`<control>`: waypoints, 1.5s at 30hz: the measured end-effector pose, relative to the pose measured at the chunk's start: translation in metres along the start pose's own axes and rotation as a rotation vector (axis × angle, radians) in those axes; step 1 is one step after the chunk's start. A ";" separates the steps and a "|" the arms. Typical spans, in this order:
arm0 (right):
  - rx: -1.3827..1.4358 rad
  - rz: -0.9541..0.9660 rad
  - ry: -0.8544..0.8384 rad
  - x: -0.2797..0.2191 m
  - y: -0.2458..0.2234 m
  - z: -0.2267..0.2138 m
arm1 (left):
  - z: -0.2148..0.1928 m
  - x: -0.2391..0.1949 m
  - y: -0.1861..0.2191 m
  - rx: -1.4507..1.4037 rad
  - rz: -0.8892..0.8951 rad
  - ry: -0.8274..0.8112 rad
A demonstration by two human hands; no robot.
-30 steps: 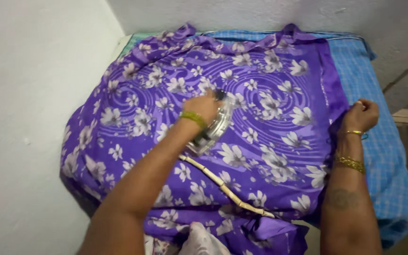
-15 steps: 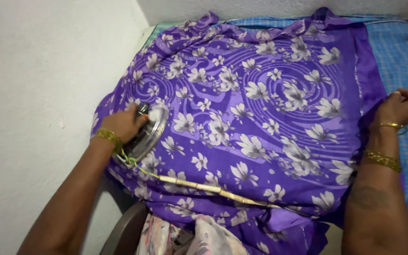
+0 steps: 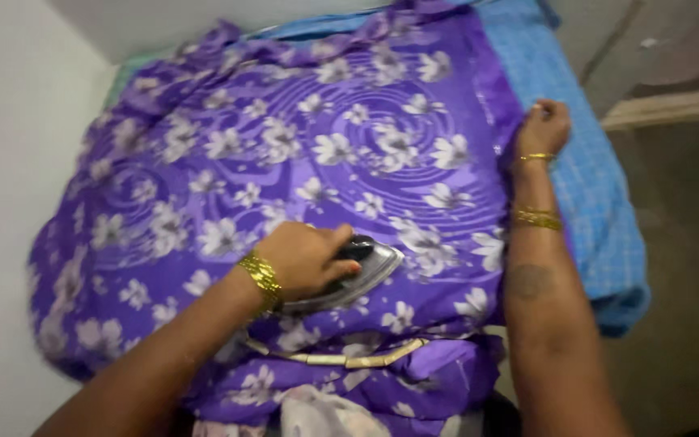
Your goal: The person irons a purple floral garment by hand on an ironing board, smoothing the fabric with one hand while moving the iron across different sections and repositioning the cloth.
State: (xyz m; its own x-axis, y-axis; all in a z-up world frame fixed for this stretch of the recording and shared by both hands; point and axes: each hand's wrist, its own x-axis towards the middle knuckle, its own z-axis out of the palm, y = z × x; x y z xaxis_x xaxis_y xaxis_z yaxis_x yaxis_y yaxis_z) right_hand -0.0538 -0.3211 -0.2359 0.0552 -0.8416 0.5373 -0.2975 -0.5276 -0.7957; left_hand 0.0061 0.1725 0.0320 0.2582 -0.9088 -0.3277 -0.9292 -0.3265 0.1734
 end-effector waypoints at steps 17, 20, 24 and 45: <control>0.084 0.105 -0.040 -0.003 0.012 -0.003 | -0.007 0.187 0.040 -0.057 0.036 0.261; -0.020 0.003 -0.030 -0.001 0.026 -0.001 | -0.021 0.224 -0.004 -0.084 -0.122 0.256; -0.040 -0.021 -0.077 -0.001 0.031 -0.008 | -0.032 0.248 -0.067 -0.104 -0.285 0.378; 0.034 -0.134 -0.102 -0.008 0.033 -0.008 | -0.008 -0.022 -0.338 -0.110 -1.109 0.509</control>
State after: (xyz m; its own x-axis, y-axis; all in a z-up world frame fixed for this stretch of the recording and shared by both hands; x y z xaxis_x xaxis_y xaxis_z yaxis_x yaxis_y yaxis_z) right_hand -0.0720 -0.3308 -0.2635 0.1894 -0.7699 0.6094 -0.2488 -0.6380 -0.7287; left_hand 0.3171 0.3006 -0.0117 0.9922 -0.1145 0.0488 -0.1195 -0.9860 0.1167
